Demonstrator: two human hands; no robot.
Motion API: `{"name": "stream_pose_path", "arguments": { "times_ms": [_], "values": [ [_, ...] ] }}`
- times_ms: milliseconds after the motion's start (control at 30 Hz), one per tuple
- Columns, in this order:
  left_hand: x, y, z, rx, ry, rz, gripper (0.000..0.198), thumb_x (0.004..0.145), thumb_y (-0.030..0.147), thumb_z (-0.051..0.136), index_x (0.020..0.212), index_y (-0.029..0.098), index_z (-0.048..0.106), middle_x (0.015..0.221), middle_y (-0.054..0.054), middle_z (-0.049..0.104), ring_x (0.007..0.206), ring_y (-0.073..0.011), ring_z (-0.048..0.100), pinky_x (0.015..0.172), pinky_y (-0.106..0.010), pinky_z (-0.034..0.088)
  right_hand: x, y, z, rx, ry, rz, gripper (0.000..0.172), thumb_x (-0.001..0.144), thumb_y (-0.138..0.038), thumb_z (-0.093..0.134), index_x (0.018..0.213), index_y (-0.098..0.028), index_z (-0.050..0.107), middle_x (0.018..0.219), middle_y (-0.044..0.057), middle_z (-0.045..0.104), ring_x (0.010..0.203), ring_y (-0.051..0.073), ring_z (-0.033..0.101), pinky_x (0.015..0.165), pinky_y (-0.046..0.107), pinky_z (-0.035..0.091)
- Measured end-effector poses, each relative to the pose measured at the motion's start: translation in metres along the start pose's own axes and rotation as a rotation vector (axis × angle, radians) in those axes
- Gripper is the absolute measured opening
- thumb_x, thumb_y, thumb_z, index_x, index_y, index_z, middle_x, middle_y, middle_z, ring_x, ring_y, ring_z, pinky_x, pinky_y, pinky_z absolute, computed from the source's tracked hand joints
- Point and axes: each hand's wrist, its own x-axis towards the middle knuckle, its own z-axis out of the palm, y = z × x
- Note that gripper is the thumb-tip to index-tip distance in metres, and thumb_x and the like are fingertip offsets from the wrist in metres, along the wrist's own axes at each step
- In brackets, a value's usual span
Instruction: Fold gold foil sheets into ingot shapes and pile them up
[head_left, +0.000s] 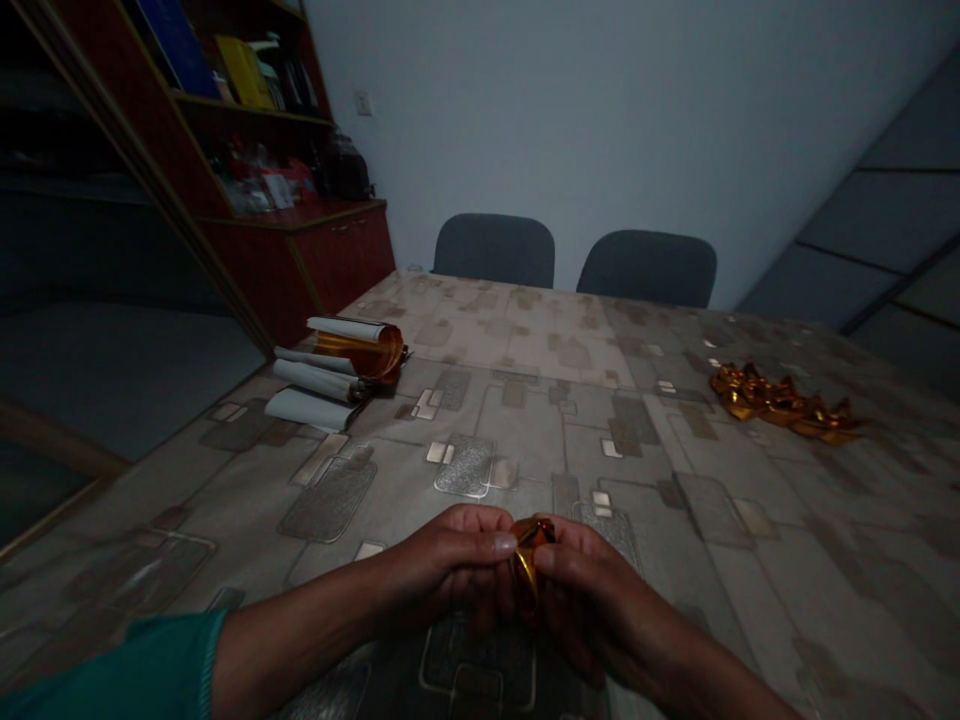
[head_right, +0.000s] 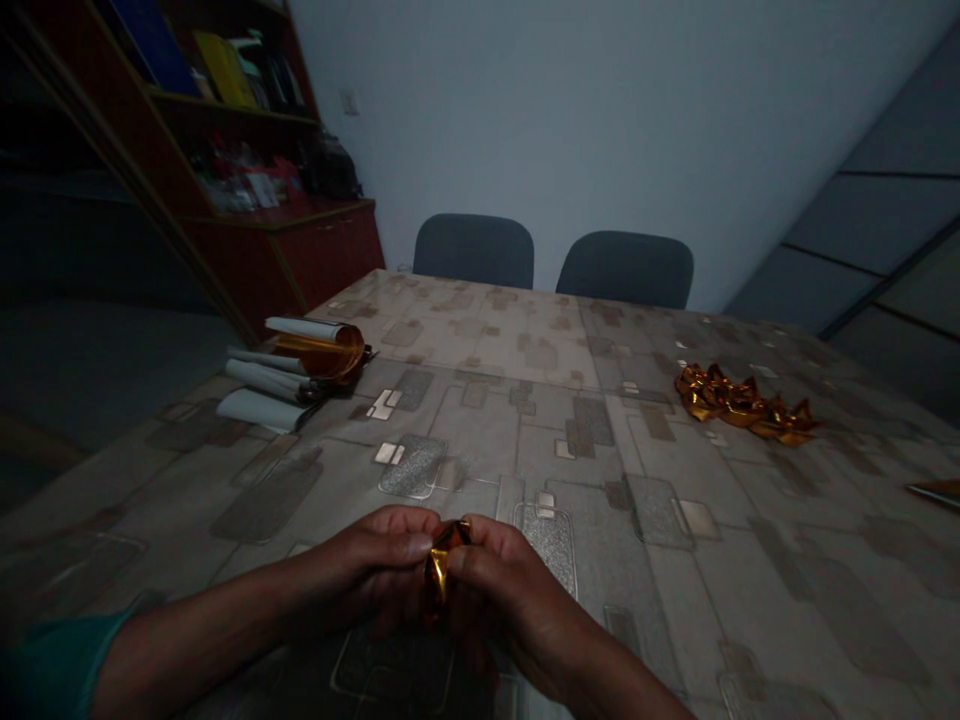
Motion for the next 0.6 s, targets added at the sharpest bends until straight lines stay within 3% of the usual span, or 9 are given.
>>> {"name": "stream_pose_path", "arguments": {
  "times_ms": [133, 300, 367, 467, 600],
  "values": [
    [0.002, -0.0025, -0.0029, -0.04, -0.024, 0.009, 0.037, 0.076, 0.042, 0.079, 0.089, 0.01, 0.065, 0.072, -0.009, 0.069, 0.053, -0.0117, 0.063, 0.041, -0.015, 0.043, 0.0009, -0.0025, -0.0005, 0.067, 0.001, 0.002, 0.028, 0.084, -0.035, 0.073, 0.096, -0.011, 0.067, 0.072, 0.003, 0.066, 0.046, 0.005, 0.052, 0.038, 0.012, 0.039],
    [0.0047, 0.0001, -0.0013, -0.106, -0.049, 0.081, 0.034, 0.079, 0.037, 0.077, 0.096, 0.01, 0.065, 0.084, -0.01, 0.068, 0.074, -0.018, 0.068, 0.062, -0.023, 0.05, 0.0017, -0.0036, -0.0036, 0.13, -0.003, 0.079, 0.05, 0.092, -0.054, 0.054, 0.085, -0.007, 0.068, 0.055, 0.003, 0.061, 0.033, 0.007, 0.05, 0.029, 0.014, 0.037],
    [0.0053, 0.0004, -0.0011, -0.109, -0.055, 0.087, 0.034, 0.079, 0.037, 0.077, 0.098, 0.01, 0.065, 0.085, -0.01, 0.068, 0.075, -0.0179, 0.068, 0.065, -0.024, 0.051, 0.0016, -0.004, -0.0033, 0.127, 0.007, 0.069, 0.049, 0.093, -0.054, 0.053, 0.086, -0.007, 0.067, 0.055, 0.003, 0.061, 0.032, 0.007, 0.05, 0.029, 0.015, 0.038],
    [0.0051, -0.0007, -0.0022, -0.088, -0.06, 0.074, 0.033, 0.08, 0.038, 0.076, 0.094, 0.01, 0.066, 0.079, -0.009, 0.067, 0.066, -0.0148, 0.066, 0.059, -0.022, 0.049, 0.0009, -0.0049, -0.0015, 0.079, 0.027, 0.007, 0.036, 0.09, -0.046, 0.063, 0.099, -0.011, 0.064, 0.061, 0.0, 0.063, 0.036, 0.006, 0.05, 0.031, 0.014, 0.041],
    [0.003, -0.0014, -0.0019, -0.045, -0.033, 0.075, 0.034, 0.08, 0.041, 0.076, 0.088, 0.011, 0.063, 0.074, -0.009, 0.069, 0.049, -0.0089, 0.058, 0.043, -0.015, 0.043, -0.0002, -0.0031, -0.0026, 0.009, 0.022, 0.0, 0.034, 0.09, -0.045, 0.065, 0.099, -0.012, 0.064, 0.064, -0.001, 0.062, 0.037, 0.004, 0.047, 0.033, 0.012, 0.04]
  ]
}}
